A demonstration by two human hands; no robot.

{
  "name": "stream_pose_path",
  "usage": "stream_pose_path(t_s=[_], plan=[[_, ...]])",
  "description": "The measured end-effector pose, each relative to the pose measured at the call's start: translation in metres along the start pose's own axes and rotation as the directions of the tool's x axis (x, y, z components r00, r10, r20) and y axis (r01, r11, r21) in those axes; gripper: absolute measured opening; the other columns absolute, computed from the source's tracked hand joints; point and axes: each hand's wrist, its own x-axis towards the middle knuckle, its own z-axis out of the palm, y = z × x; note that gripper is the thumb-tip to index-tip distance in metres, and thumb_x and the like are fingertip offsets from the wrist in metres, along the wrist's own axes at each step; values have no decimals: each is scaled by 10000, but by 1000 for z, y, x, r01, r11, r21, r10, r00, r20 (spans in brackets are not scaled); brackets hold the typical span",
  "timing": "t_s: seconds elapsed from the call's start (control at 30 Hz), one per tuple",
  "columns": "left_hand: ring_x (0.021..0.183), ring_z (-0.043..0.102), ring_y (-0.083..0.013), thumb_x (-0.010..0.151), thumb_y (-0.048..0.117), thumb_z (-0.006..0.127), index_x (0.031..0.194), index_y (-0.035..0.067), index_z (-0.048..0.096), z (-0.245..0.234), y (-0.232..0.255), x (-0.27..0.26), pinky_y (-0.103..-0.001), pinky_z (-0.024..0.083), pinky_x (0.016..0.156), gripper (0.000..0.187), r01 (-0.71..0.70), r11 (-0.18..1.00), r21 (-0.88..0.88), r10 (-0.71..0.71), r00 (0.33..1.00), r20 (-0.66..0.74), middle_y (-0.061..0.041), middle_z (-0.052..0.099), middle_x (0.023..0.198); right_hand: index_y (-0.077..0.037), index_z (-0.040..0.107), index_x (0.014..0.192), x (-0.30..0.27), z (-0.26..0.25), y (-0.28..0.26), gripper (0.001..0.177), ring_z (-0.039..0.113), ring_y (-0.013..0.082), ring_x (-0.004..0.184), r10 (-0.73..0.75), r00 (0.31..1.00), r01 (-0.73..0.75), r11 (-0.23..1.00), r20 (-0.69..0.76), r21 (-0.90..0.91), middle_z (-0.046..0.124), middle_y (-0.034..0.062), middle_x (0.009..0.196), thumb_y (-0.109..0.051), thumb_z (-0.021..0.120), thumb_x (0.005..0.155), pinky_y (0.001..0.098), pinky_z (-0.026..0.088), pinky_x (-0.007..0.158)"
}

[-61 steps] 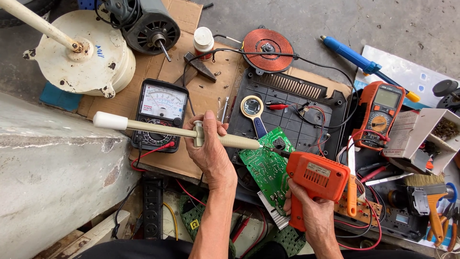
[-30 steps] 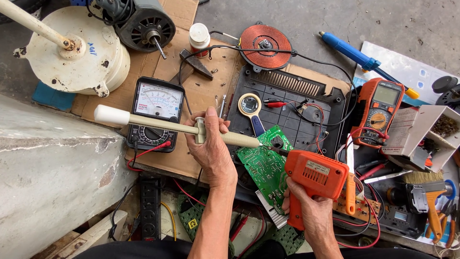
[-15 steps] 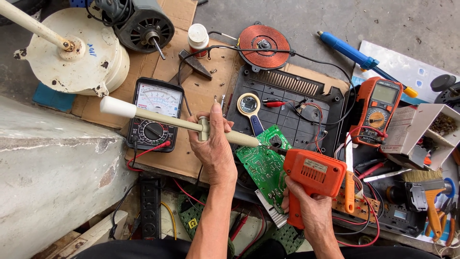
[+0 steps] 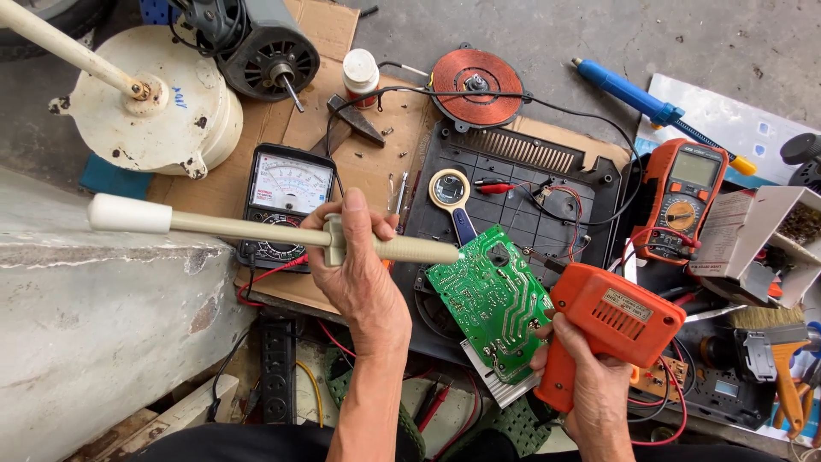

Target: Desoldering electronic components from a circuit board using a soldering iron and a desoldering pump.

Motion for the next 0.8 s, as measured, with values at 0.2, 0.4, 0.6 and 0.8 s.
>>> stream_pose_path(t_s=[0.2,0.4,0.6,0.8], plan=[[650,570,-108,999,320,766,1023,108,550,-15,12,-13,-430,666,844,303,17,999,34,-19,998,59,-34,585,654,8,695,1307,-9,-11,-23,306,616,315,527,18,1000,-18,1000,11,-16,725,228,929,-132,719,1036,469,540,418],[619,581,-106,981,253,800,1075,112,591,-22,43,-36,-368,647,804,269,15,992,128,-38,983,181,-16,580,651,40,707,1322,-27,-30,-42,313,613,330,573,-20,999,20,1000,47,9,718,242,934,-101,706,1041,498,564,499],[983,735,-249,1047,16,568,1435,133,515,-34,68,-75,-394,675,761,409,-720,480,500,-273,419,866,-128,705,1183,-7,704,1395,-37,-57,-89,376,650,340,655,-74,997,76,994,18,-82,769,261,1034,-97,708,1031,513,599,651],[661,578,-341,906,3,772,1346,153,603,-60,75,-102,-526,484,474,495,-977,180,-116,-385,-178,906,-64,556,791,-20,688,1431,-47,-93,-133,350,640,305,739,-119,993,116,988,-23,-102,733,214,1075,-189,688,1124,501,603,637]])
